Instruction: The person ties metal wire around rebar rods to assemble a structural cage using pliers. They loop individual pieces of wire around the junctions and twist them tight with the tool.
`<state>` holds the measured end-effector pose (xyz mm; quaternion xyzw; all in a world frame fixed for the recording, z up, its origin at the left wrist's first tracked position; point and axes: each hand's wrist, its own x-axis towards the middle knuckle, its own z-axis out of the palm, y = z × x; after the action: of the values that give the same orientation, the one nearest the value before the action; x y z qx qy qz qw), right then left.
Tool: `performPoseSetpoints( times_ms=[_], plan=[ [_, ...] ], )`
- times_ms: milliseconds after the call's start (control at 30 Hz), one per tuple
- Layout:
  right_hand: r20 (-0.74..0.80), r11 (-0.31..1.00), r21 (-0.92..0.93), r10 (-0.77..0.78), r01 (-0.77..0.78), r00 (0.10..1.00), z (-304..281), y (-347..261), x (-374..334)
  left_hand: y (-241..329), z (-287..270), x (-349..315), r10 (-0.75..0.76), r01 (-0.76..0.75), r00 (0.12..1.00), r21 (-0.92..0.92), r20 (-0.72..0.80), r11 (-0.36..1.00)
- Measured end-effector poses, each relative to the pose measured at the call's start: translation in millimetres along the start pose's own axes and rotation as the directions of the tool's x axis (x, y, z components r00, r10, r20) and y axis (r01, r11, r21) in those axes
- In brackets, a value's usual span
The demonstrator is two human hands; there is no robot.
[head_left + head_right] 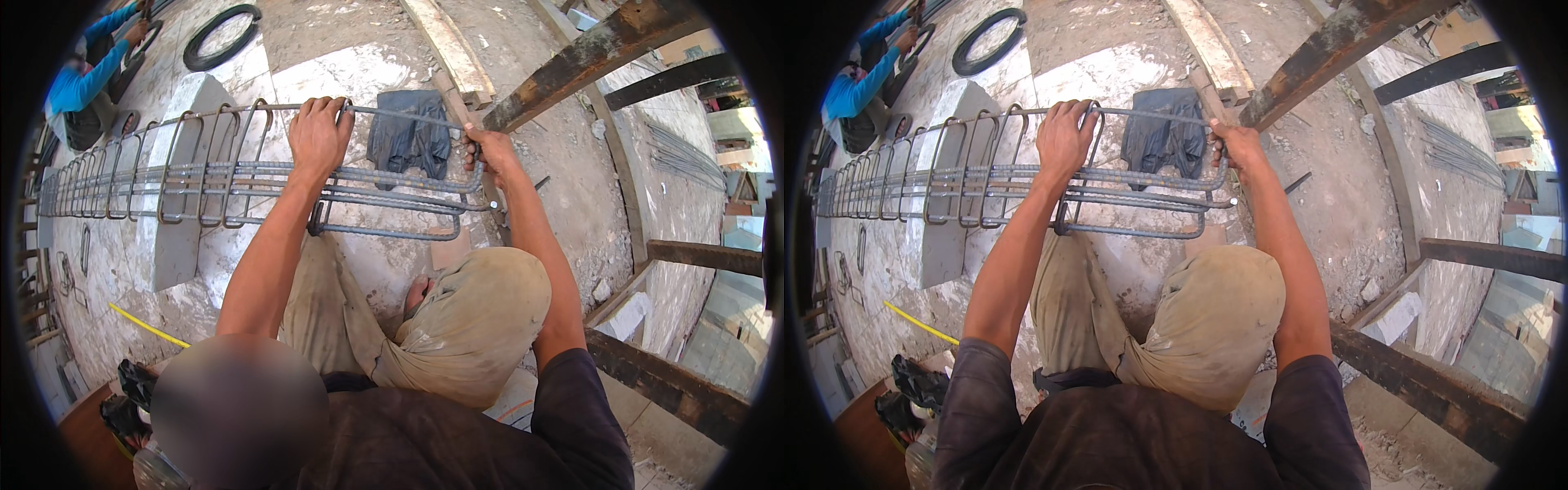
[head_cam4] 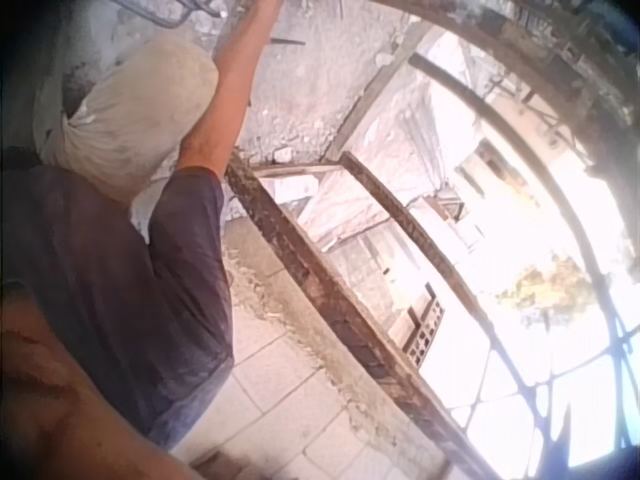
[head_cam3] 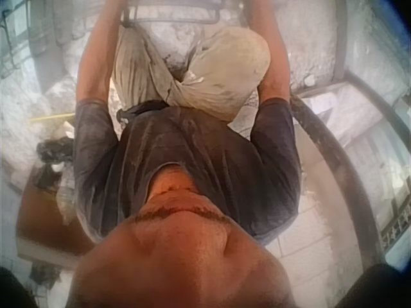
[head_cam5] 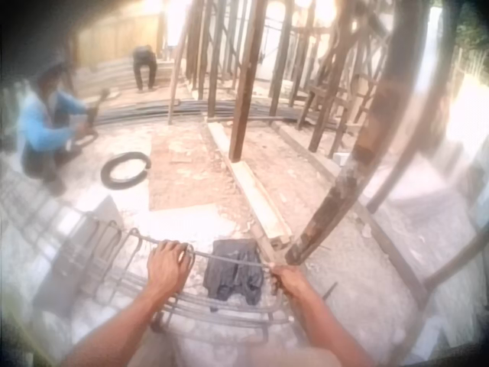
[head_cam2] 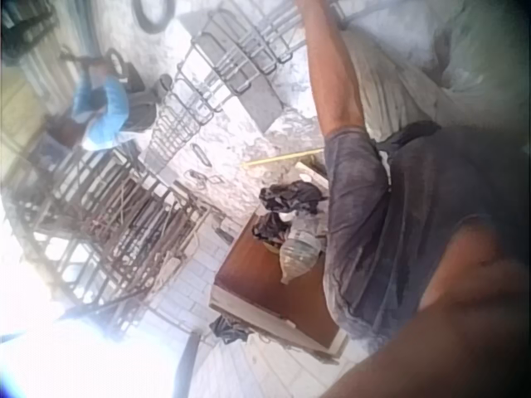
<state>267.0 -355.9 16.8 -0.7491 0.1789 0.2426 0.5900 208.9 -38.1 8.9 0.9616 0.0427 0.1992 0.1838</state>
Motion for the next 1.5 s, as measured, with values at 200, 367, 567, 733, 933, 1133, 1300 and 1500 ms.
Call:
performPoseSetpoints(
  times_ms=[200, 367, 567, 733, 933, 1133, 1300, 1500],
  plan=[
    [0.032, 1.000, 0.003, -0.015, 0.015, 0.999, -0.9, 1.0, 5.6, -16.0, -10.1, 34.3, 0.051, -0.075, 0.984, 0.142, 0.171, 0.987],
    [0.034, 1.000, -0.002, -0.020, 0.020, 0.999, -1.5, 2.4, 15.8, -31.0, 4.9, 52.7, 0.005, -0.011, 0.915, 0.011, 0.403, 1.000],
    [0.048, 1.000, 0.011, -0.028, 0.028, 0.998, -11.2, 7.6, 17.5, -30.1, 16.4, 54.1, -0.039, 0.041, 0.906, 0.005, 0.422, 0.999],
    [-0.152, 0.971, 0.228, -0.033, 0.068, 0.988, -23.3, 34.8, -13.1, -32.2, 19.2, 55.2, -0.116, 0.106, 0.885, 0.049, 0.450, 0.993],
    [-0.169, 0.950, 0.311, 0.081, -0.025, 0.982, -59.3, 124.2, -54.4, -28.8, 18.3, 58.9, -0.154, 0.135, 0.857, 0.074, 0.491, 0.988],
    [-0.375, 0.827, -0.547, -0.378, 0.127, 0.846, -99.6, 159.4, -70.5, -27.9, 23.7, 57.2, -0.128, 0.137, 0.895, 0.010, 0.428, 0.991],
    [-0.209, 0.664, -0.722, -0.474, 0.192, 0.855, -119.3, 141.5, -90.4, -27.9, 19.9, 54.1, -0.138, 0.157, 0.900, -0.014, 0.413, 0.987],
    [0.316, 0.994, 0.084, 0.044, -0.074, 0.948, -34.0, 130.4, -134.7, -27.5, 19.1, 52.8, -0.165, 0.174, 0.897, 0.018, 0.410, 0.985]
  ],
)
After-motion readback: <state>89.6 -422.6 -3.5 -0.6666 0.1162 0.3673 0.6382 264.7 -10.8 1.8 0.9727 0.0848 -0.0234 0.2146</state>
